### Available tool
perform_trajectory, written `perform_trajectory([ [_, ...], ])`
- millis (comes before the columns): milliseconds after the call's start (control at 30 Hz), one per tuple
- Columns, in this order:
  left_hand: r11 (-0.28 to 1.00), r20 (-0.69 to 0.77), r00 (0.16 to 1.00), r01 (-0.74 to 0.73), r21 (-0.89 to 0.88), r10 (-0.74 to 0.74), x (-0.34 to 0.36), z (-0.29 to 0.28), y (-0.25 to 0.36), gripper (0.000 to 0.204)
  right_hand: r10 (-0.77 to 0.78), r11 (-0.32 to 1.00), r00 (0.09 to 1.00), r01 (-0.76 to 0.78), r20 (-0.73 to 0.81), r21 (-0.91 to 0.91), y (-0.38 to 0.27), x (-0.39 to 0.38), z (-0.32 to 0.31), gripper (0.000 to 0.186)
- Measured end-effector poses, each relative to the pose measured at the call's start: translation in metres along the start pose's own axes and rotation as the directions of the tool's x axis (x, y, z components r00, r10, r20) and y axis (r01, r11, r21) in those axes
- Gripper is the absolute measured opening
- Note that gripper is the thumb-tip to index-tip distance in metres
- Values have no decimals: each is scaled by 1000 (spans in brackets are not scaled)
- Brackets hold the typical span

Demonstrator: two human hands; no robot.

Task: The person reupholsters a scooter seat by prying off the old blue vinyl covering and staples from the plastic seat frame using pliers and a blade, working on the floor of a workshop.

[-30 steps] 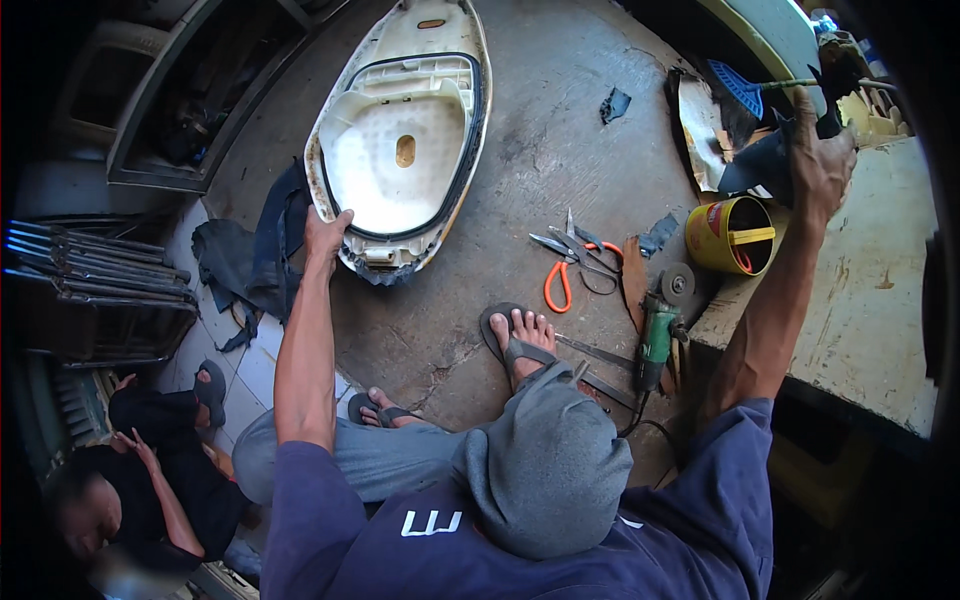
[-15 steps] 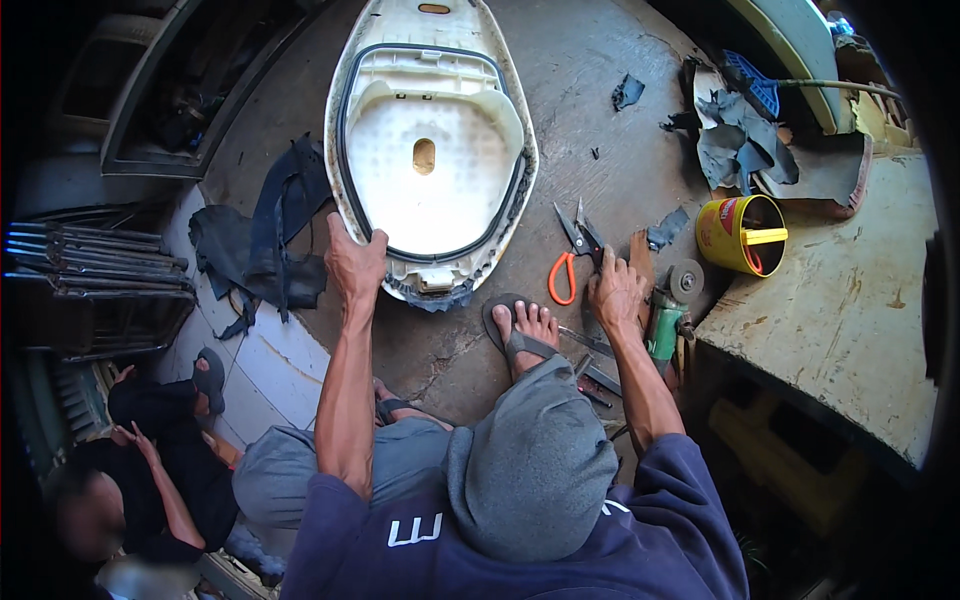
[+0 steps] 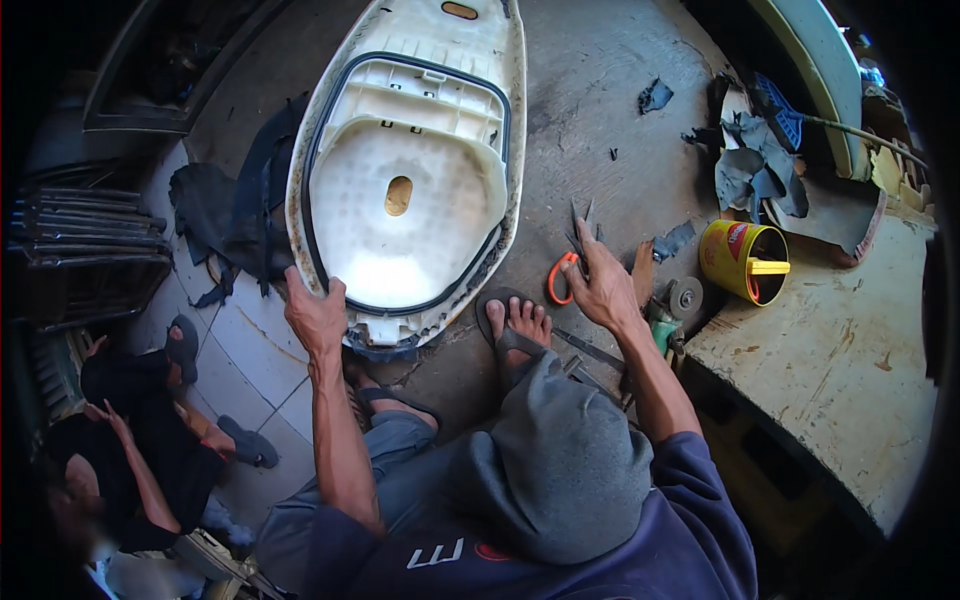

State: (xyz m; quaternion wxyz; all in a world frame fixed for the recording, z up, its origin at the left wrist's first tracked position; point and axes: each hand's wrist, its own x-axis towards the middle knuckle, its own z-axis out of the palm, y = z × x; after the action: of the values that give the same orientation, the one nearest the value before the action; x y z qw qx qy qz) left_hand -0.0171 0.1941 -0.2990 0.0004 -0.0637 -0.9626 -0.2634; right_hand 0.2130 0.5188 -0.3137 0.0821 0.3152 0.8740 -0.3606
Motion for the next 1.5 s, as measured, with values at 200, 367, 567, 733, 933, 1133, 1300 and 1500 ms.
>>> perform_trajectory([
  [200, 990, -10, 999, 48, -133, -50, 2, 7, -13, 47, -236, 831, 961, 275, 141, -483, -50, 47, -27, 53],
  [367, 995, -56, 998, 6, -99, -12, -4, 15, -14, 54, -191, 591, 936, 350, 296, -727, -77, 62, -28, 50],
  [567, 982, -15, 988, 151, -111, -153, -4, 22, -10, 62, -62, 502, 926, 352, 372, -790, -98, 71, -9, 50],
  [733, 998, -91, 995, 39, -39, -43, -8, 22, -12, 54, -33, 902, 937, 178, 348, -393, -44, 76, -29, 54],
  [933, 1000, -74, 997, 27, 0, -26, 1, 27, -21, 57, -219, 633, 940, 342, 263, -694, -75, 67, -43, 48],
  [1133, 980, 14, 983, 182, -74, -182, 2, 27, -18, 73, -211, 458, 903, 430, 376, -778, -74, 72, -39, 52],
  [1300, 989, -51, 988, 142, -32, -144, -3, 24, -28, 65, -62, 760, 939, 264, 339, -594, -60, 84, -32, 52],
  [1500, 987, -20, 987, 159, -36, -160, 2, 24, -18, 65, -118, 692, 945, 298, 305, -657, -89, 92, -56, 48],
])
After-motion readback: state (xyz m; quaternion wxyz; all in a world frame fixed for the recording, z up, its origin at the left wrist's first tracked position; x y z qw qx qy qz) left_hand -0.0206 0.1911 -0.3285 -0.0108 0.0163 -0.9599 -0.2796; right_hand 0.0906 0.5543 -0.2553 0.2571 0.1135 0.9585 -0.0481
